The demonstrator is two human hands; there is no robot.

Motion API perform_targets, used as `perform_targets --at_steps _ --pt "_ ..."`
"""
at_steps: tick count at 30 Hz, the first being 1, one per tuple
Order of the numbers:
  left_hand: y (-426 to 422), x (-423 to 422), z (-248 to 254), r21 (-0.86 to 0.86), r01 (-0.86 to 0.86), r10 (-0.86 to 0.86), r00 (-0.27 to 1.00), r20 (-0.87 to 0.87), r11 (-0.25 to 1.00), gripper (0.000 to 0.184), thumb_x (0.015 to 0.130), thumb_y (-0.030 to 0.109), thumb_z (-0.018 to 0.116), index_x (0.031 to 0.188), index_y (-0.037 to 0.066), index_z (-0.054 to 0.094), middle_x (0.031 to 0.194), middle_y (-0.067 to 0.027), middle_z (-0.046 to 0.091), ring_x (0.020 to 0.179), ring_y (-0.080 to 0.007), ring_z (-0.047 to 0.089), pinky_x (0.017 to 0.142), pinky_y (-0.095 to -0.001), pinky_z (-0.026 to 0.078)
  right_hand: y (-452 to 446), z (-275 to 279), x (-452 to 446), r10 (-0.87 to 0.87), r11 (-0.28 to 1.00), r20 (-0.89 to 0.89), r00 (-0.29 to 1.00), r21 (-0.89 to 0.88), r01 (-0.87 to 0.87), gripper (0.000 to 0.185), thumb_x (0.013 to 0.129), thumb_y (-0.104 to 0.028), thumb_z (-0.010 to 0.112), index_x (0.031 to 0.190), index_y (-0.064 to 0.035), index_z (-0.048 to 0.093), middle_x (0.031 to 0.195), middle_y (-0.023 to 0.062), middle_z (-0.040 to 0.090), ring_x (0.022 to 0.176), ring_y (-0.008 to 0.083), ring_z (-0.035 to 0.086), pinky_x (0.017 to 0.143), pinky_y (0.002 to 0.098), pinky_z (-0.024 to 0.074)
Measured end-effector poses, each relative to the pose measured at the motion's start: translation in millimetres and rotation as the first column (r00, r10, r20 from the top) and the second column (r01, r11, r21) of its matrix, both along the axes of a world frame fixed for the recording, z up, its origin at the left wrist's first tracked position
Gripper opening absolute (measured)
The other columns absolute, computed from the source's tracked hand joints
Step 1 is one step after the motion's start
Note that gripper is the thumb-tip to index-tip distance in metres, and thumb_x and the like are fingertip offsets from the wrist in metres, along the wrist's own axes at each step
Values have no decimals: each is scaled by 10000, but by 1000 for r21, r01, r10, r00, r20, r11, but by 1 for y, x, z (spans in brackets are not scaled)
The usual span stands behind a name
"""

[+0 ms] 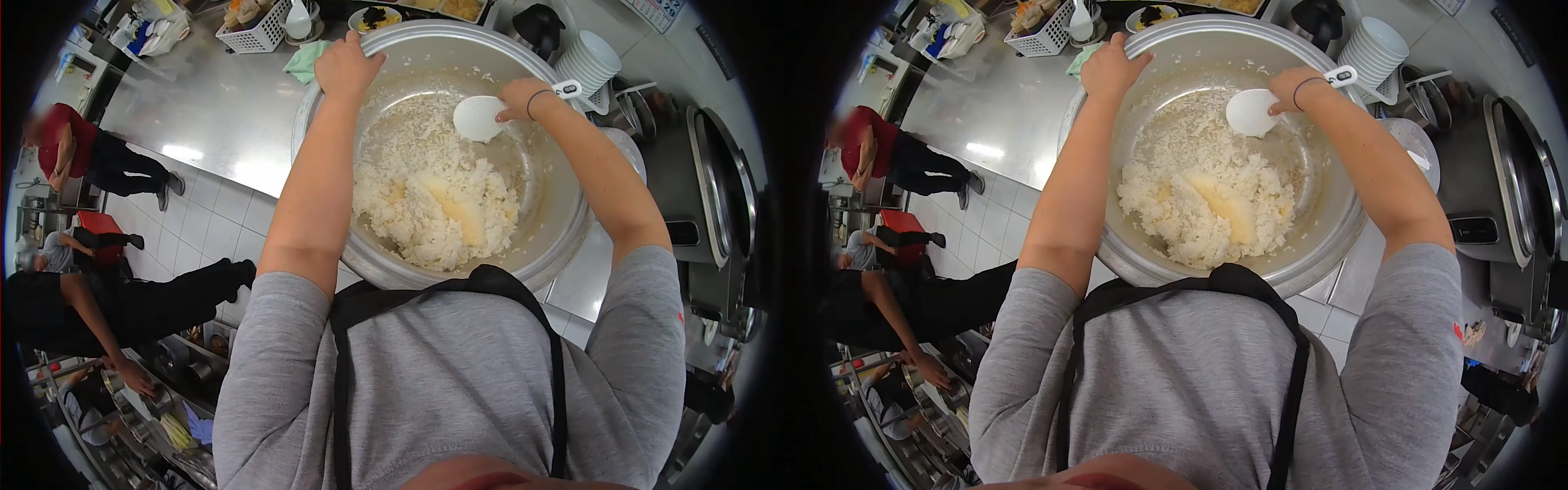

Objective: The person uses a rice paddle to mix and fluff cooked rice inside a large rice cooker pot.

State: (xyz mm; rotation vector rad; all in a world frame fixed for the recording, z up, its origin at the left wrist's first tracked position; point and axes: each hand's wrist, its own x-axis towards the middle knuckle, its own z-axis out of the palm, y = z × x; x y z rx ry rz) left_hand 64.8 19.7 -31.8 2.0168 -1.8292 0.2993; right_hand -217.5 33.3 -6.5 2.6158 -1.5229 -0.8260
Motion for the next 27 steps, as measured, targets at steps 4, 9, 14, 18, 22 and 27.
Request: perform_targets --at_steps 4,9,14,18,22,27 --pt "-1 1 3 19 -1 1 1000 -10 1000 580 661 555 629 1074 157 545 863 -78 630 789 -256 628 647 -377 495 52 -10 6 104 987 -13 995 126 -101 450 729 -492 606 974 -115 638 912 106 640 892 283 605 754 382 474" --pt "-3 -5 -2 -11 30 -30 1000 -3 999 582 662 554 629 1077 155 542 860 -76 630 779 -252 627 637 -373 496 59 26 24 166 940 -54 985 311 -142 449 715 -506 608 872 -87 643 825 143 636 840 319 604 739 390 464" --pt "-4 -6 -4 -33 45 -45 999 2 998 576 660 548 634 1063 146 543 859 -75 630 771 -245 627 628 -371 494 -17 -31 16 -224 956 388 894 -92 279 429 786 -432 562 981 -51 590 955 172 618 895 330 583 782 409 445" --pt "-5 -5 -2 -30 52 -52 999 2 998 571 660 546 636 1055 144 545 854 -73 630 765 -243 628 623 -369 495 20 -36 34 -222 968 353 909 -35 250 410 808 -393 547 1028 -47 563 997 179 603 927 330 573 804 411 439" --pt "-5 -8 0 -5 53 -53 999 -9 999 567 667 525 644 1065 132 551 887 -85 621 800 -246 622 646 -363 495 44 -3 14 -42 989 120 992 147 24 353 808 -347 557 1024 -70 591 1020 167 607 976 298 575 845 399 443" --pt "-3 -10 3 -39 64 -64 998 -3 997 555 656 536 645 1027 134 553 870 -87 627 784 -253 624 635 -377 495 -1 2 0 -217 947 87 972 -223 231 272 780 -253 575 960 -61 644 972 130 639 919 263 615 768 410 486"
